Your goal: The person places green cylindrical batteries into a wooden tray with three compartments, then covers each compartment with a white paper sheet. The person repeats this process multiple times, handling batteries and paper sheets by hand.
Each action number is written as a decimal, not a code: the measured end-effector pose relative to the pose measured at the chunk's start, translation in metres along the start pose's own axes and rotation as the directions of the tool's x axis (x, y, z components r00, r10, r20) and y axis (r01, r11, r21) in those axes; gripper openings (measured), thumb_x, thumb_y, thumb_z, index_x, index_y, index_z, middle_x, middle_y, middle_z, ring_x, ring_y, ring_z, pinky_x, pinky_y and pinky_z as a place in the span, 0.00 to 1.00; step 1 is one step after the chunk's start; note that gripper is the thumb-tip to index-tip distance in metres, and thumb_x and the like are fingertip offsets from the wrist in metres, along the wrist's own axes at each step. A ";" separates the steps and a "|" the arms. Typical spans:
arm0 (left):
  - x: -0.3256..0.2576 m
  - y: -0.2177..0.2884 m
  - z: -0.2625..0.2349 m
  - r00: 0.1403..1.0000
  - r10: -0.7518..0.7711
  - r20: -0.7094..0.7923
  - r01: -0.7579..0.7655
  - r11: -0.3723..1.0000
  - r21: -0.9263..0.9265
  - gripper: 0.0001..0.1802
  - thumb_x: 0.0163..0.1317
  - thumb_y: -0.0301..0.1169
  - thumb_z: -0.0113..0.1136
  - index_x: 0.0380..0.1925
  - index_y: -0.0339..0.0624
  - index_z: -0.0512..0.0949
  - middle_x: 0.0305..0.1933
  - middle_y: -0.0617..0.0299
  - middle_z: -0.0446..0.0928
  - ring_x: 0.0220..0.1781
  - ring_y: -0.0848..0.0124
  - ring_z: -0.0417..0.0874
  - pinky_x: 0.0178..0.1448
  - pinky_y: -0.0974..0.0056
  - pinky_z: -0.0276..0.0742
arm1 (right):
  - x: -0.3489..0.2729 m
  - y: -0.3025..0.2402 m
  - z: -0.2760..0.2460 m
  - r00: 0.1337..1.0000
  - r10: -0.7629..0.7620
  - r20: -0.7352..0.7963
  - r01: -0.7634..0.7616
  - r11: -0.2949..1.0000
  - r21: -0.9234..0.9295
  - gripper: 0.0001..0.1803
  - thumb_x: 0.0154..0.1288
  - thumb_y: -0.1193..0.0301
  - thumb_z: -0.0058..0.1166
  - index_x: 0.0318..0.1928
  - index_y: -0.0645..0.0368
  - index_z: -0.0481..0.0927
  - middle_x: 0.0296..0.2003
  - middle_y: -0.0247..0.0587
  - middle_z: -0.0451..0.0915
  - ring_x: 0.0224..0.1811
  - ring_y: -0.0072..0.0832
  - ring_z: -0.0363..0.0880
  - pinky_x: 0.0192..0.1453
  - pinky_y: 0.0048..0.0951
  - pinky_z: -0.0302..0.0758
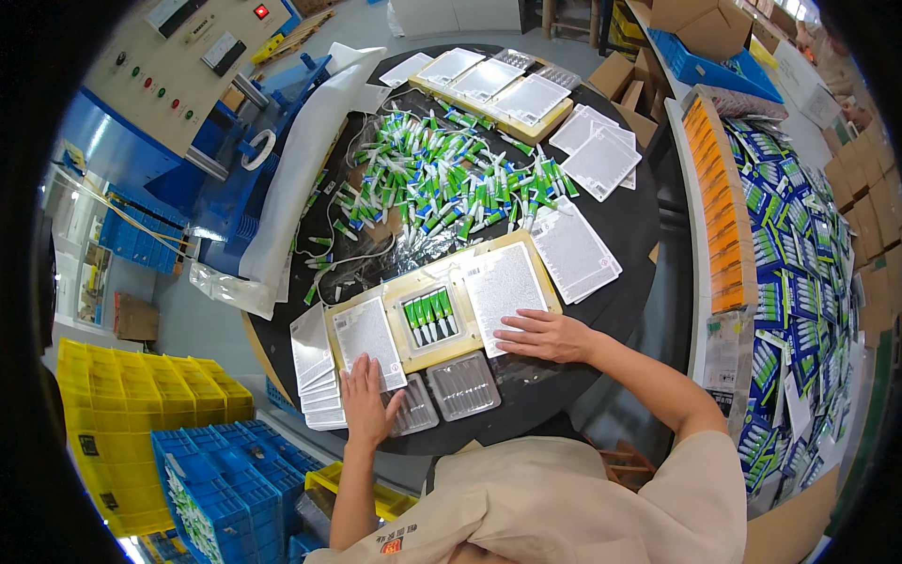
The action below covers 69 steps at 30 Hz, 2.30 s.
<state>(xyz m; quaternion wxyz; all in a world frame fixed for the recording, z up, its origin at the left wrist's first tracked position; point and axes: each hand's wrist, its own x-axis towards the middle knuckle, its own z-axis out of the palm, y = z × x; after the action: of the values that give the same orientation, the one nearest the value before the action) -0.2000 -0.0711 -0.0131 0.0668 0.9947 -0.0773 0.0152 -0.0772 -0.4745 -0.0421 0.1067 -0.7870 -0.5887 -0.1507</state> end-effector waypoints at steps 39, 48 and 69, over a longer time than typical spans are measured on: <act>0.160 0.199 0.044 0.940 0.331 0.083 -0.328 0.943 -0.056 0.50 0.66 0.65 0.52 0.75 0.36 0.61 0.82 0.38 0.51 0.85 0.44 0.47 0.81 0.32 0.42 | -0.010 0.003 -0.104 0.648 0.652 -0.395 -0.713 0.701 -0.012 0.25 0.59 0.83 0.51 0.59 0.66 0.79 0.56 0.50 0.83 0.58 0.47 0.83 0.62 0.42 0.80; 0.012 0.073 -0.026 0.971 -0.031 -0.237 -0.015 0.982 -0.190 0.32 0.62 0.41 0.68 0.63 0.35 0.74 0.64 0.41 0.75 0.67 0.46 0.75 0.75 0.43 0.65 | 0.110 -0.066 -0.012 0.922 0.334 -0.198 -0.334 0.942 0.033 0.25 0.64 0.75 0.51 0.63 0.68 0.76 0.66 0.50 0.77 0.71 0.41 0.74 0.73 0.41 0.72; -0.002 -0.023 0.004 0.997 -0.049 0.056 0.049 0.999 0.007 0.48 0.66 0.56 0.60 0.78 0.43 0.57 0.83 0.40 0.46 0.84 0.39 0.45 0.82 0.34 0.40 | 0.149 -0.088 0.006 0.789 0.496 0.363 -0.549 0.834 0.053 0.37 0.70 0.50 0.56 0.71 0.62 0.70 0.75 0.46 0.65 0.77 0.41 0.62 0.80 0.51 0.56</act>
<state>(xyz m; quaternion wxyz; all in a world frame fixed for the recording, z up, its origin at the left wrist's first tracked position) -0.1984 -0.0485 -0.0198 0.0622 0.9965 -0.0546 -0.0144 -0.1222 -0.3143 0.0051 0.1036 -0.9222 -0.3666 0.0668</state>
